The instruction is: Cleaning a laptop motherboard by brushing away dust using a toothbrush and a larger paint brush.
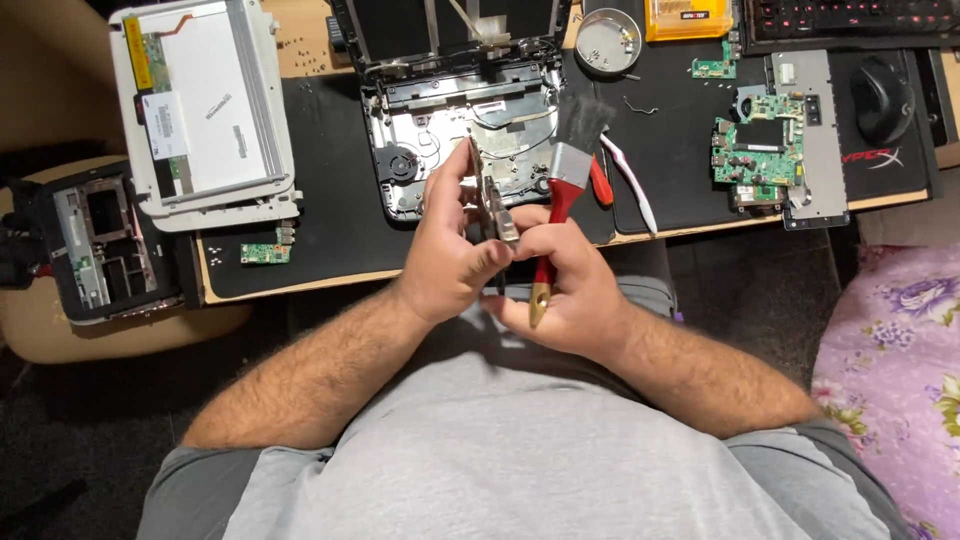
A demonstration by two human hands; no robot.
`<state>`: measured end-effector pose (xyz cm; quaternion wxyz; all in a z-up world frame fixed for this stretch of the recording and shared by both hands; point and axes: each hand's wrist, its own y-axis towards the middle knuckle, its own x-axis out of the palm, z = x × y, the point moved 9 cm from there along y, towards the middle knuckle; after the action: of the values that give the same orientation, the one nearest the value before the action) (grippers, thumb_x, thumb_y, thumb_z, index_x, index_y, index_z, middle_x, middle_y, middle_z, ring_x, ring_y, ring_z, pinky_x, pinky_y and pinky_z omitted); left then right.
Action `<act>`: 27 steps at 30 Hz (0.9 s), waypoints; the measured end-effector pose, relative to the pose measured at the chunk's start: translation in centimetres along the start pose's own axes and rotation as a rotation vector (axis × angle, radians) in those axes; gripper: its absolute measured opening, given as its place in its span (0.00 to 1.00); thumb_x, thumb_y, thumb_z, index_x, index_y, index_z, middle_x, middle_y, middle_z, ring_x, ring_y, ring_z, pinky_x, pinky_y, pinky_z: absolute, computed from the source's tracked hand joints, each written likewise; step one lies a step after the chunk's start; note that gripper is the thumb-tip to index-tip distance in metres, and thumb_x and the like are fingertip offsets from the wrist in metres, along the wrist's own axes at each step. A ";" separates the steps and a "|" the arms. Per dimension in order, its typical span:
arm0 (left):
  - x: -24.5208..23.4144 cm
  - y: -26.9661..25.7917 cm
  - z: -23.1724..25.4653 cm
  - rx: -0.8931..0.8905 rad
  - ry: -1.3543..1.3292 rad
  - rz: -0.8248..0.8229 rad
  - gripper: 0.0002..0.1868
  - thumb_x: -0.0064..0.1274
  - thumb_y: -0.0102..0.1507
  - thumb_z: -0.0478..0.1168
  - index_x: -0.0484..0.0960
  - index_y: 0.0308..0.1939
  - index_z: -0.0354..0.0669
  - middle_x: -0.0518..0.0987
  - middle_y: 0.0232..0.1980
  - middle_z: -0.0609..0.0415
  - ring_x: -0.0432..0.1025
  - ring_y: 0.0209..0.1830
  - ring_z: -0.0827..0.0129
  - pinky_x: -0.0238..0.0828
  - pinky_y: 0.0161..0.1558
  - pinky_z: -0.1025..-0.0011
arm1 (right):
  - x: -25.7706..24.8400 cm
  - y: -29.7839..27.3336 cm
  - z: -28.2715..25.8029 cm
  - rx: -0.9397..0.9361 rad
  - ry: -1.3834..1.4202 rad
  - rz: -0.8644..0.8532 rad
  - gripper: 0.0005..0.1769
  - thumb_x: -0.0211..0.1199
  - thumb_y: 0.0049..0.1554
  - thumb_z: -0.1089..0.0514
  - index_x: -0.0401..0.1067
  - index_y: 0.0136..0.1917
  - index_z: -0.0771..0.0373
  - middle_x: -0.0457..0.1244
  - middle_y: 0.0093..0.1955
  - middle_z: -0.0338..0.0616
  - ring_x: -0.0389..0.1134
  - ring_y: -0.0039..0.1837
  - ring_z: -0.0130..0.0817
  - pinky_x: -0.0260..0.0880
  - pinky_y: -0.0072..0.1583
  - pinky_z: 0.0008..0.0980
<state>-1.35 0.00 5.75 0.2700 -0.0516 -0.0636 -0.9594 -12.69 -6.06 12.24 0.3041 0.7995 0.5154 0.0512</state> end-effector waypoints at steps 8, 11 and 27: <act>-2.3 -0.4 0.4 0.050 -0.283 0.055 0.40 0.61 0.65 0.36 0.57 0.78 0.36 0.72 0.58 0.53 0.72 0.53 0.77 0.74 0.54 0.80 | -5.1 -3.4 7.6 0.212 0.447 0.443 0.25 0.66 0.50 0.64 0.56 0.55 0.63 0.54 0.49 0.43 0.57 0.46 0.26 0.60 0.47 0.23; -3.2 0.0 -4.1 0.048 -0.589 0.106 0.27 0.58 0.68 0.41 0.69 0.67 0.33 0.75 0.47 0.52 0.73 0.39 0.78 0.75 0.37 0.84 | -2.9 1.2 1.6 0.220 0.575 0.526 0.24 0.64 0.51 0.62 0.55 0.56 0.61 0.52 0.46 0.39 0.55 0.46 0.23 0.57 0.48 0.22; 1.9 5.1 -1.6 -0.072 -1.091 -0.182 0.60 0.45 0.58 0.79 0.48 0.83 0.48 0.77 0.67 0.47 0.81 0.54 0.62 0.85 0.53 0.71 | -3.6 8.3 6.5 -0.012 -0.708 -0.037 0.13 0.62 0.64 0.47 0.69 0.59 0.52 0.64 0.36 0.42 0.71 0.41 0.47 0.74 0.46 0.45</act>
<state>-0.43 -5.53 4.87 0.1121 -0.5447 -0.1658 -0.8144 -5.21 -14.29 12.27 0.4697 0.7564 0.3920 -0.2316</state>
